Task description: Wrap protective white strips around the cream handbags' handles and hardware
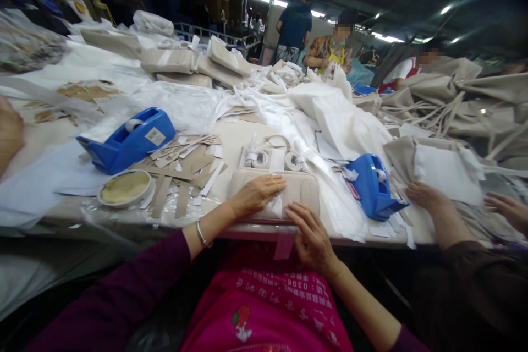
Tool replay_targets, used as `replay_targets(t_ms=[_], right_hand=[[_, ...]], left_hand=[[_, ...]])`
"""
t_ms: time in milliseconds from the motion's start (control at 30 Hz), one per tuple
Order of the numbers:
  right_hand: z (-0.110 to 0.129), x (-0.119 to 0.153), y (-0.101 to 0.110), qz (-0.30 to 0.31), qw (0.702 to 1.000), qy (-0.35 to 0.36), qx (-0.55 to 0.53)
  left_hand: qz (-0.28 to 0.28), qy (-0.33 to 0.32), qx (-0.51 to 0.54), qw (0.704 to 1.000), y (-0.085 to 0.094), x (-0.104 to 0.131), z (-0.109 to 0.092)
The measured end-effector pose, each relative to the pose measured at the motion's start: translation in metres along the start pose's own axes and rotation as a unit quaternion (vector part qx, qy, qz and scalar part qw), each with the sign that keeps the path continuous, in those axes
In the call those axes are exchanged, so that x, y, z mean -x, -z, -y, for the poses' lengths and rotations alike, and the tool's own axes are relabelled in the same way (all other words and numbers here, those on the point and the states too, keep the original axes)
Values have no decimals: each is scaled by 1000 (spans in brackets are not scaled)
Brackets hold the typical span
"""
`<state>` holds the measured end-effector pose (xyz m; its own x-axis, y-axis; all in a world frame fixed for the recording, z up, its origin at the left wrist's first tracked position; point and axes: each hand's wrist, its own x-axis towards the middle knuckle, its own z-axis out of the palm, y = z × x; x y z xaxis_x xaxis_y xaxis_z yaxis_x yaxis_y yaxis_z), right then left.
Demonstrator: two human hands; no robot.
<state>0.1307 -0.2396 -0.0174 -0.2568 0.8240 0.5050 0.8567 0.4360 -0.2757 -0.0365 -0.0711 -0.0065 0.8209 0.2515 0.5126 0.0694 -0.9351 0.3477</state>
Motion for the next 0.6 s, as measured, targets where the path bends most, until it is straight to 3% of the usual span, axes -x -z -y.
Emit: replay_targets(t_ms=[133, 267, 467, 600], right_hand=[[6, 54, -28, -65, 988, -11, 139], [10, 56, -51, -119, 977, -8, 176], [43, 31, -28, -115, 991, 48, 47], [65, 24, -19, -114, 991, 62, 42]], left_hand=[[27, -13, -26, 999, 7, -1, -5], [45, -14, -46, 998, 10, 3, -10], [64, -22, -73, 995, 9, 5, -8], [65, -29, -97, 993, 9, 6, -9]])
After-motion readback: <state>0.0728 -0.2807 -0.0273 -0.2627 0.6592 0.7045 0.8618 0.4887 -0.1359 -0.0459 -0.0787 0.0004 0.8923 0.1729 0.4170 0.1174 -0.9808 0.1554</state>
